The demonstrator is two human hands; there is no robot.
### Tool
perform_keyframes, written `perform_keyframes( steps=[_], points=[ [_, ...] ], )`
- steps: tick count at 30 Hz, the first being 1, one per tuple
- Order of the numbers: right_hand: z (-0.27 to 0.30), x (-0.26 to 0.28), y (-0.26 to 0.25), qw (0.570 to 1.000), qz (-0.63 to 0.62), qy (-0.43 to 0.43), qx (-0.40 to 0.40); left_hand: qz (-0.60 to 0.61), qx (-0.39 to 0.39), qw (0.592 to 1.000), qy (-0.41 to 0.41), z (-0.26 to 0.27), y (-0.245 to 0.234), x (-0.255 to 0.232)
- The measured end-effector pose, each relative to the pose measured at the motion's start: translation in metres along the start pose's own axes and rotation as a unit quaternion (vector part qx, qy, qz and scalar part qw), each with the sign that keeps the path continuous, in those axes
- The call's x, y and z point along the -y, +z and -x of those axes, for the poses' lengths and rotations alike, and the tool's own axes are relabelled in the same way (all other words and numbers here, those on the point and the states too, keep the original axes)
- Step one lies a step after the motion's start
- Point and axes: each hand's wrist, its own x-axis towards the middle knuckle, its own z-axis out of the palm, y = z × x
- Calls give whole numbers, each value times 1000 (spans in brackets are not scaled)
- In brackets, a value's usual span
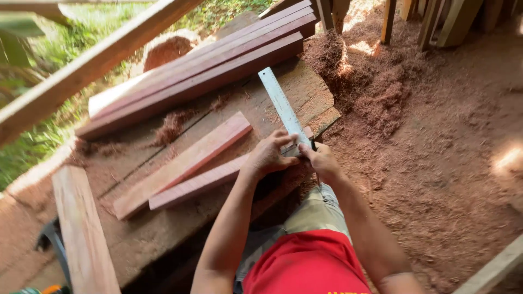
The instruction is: The person uses a metal L-square ruler and a black marker to draw straight lines on several rectangular wooden planks. They repeatedly position the ruler on the wood, mark the surface, and then reposition the ruler to continue the process on different pieces.
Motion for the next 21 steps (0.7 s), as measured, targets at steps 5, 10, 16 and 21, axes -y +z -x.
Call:
perform_keyframes(
  steps=[5, 10, 16, 21],
  points=[
    [53, 19, -73, 925, 266, -215, -166, 84, -298, 946, 97, 67, 4, 26],
    [136, 53, -114, 933, -13, -61, -354, 351, -346, 853, -171, 146, 41, 75],
    [124, -21, -148, 937, -91, -84, -326, 182, -282, 885, -321, 131, -19, 49],
    [125, -51, -139, 941, -118, -71, -308, 13, -344, 903, -257, 135, 26, 92]
  ],
)
